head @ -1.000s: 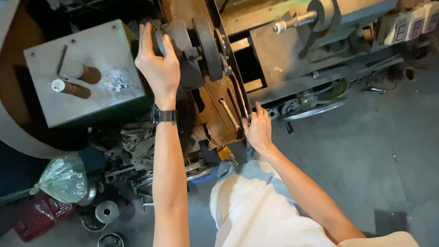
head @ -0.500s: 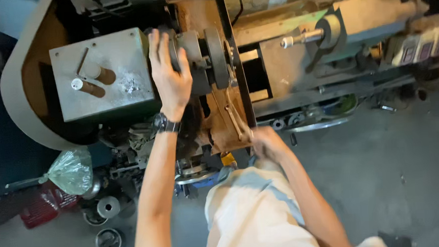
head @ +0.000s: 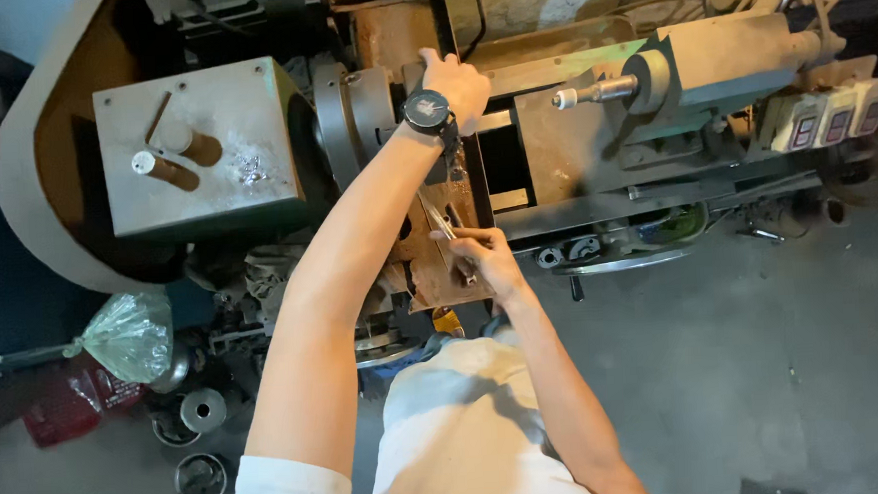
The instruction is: The person operates a metal lathe to machine a cylindrical metal part. They use a file to smooth the surface of the rotating workpiece, then stop the machine to wipe the part with a cloth. The person restarts the lathe and continues filing the metal part before removing it and wiping it clean.
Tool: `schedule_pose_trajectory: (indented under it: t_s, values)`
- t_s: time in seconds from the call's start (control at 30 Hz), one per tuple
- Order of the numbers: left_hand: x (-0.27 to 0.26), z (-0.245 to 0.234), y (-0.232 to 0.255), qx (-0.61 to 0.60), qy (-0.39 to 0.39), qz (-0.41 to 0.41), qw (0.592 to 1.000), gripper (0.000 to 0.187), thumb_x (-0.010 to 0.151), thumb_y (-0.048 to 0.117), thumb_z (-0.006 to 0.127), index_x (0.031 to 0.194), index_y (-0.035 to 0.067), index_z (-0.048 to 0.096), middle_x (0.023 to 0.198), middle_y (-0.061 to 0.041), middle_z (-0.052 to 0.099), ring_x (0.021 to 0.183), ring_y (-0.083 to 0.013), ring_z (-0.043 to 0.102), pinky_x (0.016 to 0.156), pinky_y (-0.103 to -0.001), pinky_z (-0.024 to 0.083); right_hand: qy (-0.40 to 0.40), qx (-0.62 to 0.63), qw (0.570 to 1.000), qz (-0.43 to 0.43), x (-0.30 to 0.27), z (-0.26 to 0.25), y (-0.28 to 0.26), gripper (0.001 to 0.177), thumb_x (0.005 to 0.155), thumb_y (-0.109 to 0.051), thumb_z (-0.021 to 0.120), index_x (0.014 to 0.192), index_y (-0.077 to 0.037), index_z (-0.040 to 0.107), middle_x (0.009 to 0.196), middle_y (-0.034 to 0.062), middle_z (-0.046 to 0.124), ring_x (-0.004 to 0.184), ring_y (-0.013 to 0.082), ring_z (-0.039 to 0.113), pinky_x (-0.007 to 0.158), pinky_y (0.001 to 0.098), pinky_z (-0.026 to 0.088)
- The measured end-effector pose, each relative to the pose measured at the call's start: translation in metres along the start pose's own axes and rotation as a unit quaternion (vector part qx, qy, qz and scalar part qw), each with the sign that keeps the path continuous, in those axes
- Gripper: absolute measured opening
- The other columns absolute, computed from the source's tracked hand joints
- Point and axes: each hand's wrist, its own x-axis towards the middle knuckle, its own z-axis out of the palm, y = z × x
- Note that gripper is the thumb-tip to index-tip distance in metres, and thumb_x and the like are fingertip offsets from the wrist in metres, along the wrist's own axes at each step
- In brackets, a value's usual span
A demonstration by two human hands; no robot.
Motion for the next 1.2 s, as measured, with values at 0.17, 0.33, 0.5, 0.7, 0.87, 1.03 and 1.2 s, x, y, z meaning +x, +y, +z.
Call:
schedule_pose_trajectory:
  t_s: [0.17,0.33,0.5,0.7,0.87,1.03,1.2]
  values:
    - [-0.003,-0.006,-0.001,0.015,-0.029,0.005,0.999,0.032,0.085,0.009,0.054,0.117,0.008,0.062,0.119,-0.017,0.061,0.115,-0.0379,0.05,0.101,-0.066,0.03,0.081,-0.09,0.992,-0.036,0.009,0.006,0.01,0.026,0.085,-0.007,0.057,0.103,0.002,0.075,0.05,-0.0028,0.042,0.041,0.005,0.024,0.043,0.02,0.018]
    - [0.002,0.0,-0.004,0.018,-0.032,0.005,0.999,0.035,0.081,0.016,0.059,0.115,0.009,0.063,0.119,-0.016,0.062,0.116,-0.0374,0.05,0.1,-0.065,0.03,0.059,-0.184,0.979,0.06,0.008,-0.018,-0.025,0.025,0.085,-0.005,0.06,0.105,-0.004,0.076,0.075,-0.0005,0.063,0.061,0.0056,0.046,0.058,0.0161,0.035]
    - [-0.002,-0.003,-0.002,0.024,-0.049,0.004,0.998,0.03,0.084,0.017,0.058,0.112,0.009,0.064,0.117,-0.016,0.063,0.117,-0.0377,0.049,0.101,-0.064,0.03,0.08,-0.098,0.991,0.041,0.005,0.014,-0.023,0.025,0.089,-0.006,0.057,0.107,0.002,0.072,0.055,0.0056,0.051,0.038,0.0107,0.04,0.04,0.0226,0.038]
    - [0.002,-0.003,-0.003,0.026,-0.054,0.007,0.998,0.03,0.083,0.011,0.055,0.111,0.009,0.064,0.116,-0.016,0.063,0.116,-0.0378,0.049,0.101,-0.065,0.03,0.106,-0.12,0.987,0.027,0.008,0.014,0.005,0.022,0.089,-0.007,0.059,0.106,0.001,0.071,0.061,0.0048,0.06,0.04,0.0095,0.045,0.04,0.0211,0.041]
    - [-0.002,-0.008,-0.005,0.034,-0.047,0.004,0.998,0.028,0.083,0.013,0.056,0.109,0.01,0.066,0.119,-0.017,0.062,0.115,-0.0367,0.049,0.101,-0.064,0.031,0.108,-0.058,0.992,0.019,0.018,-0.004,0.013,0.028,0.077,-0.009,0.065,0.103,0.0,0.075,0.076,0.012,0.069,0.042,0.0104,0.045,0.038,0.0234,0.036]
    - [-0.003,-0.009,-0.004,0.035,-0.069,0.017,0.997,0.032,0.086,0.011,0.05,0.115,0.006,0.062,0.122,-0.02,0.057,0.117,-0.0418,0.047,0.103,-0.067,0.029,0.044,-0.001,0.999,-0.03,0.018,-0.008,0.015,0.029,0.086,-0.001,0.058,0.112,0.008,0.067,0.042,0.0021,0.048,0.027,0.0085,0.037,0.029,0.0198,0.035]
    - [0.009,0.012,-0.009,0.047,-0.012,0.038,0.998,0.044,0.091,0.046,0.06,0.114,0.01,0.067,0.117,-0.014,0.065,0.116,-0.0353,0.051,0.1,-0.062,0.034,0.137,0.027,0.99,-0.019,0.018,0.033,0.045,0.023,0.093,-0.003,0.056,0.111,0.004,0.068,0.058,0.0072,0.062,0.037,0.008,0.046,0.035,0.0174,0.036]
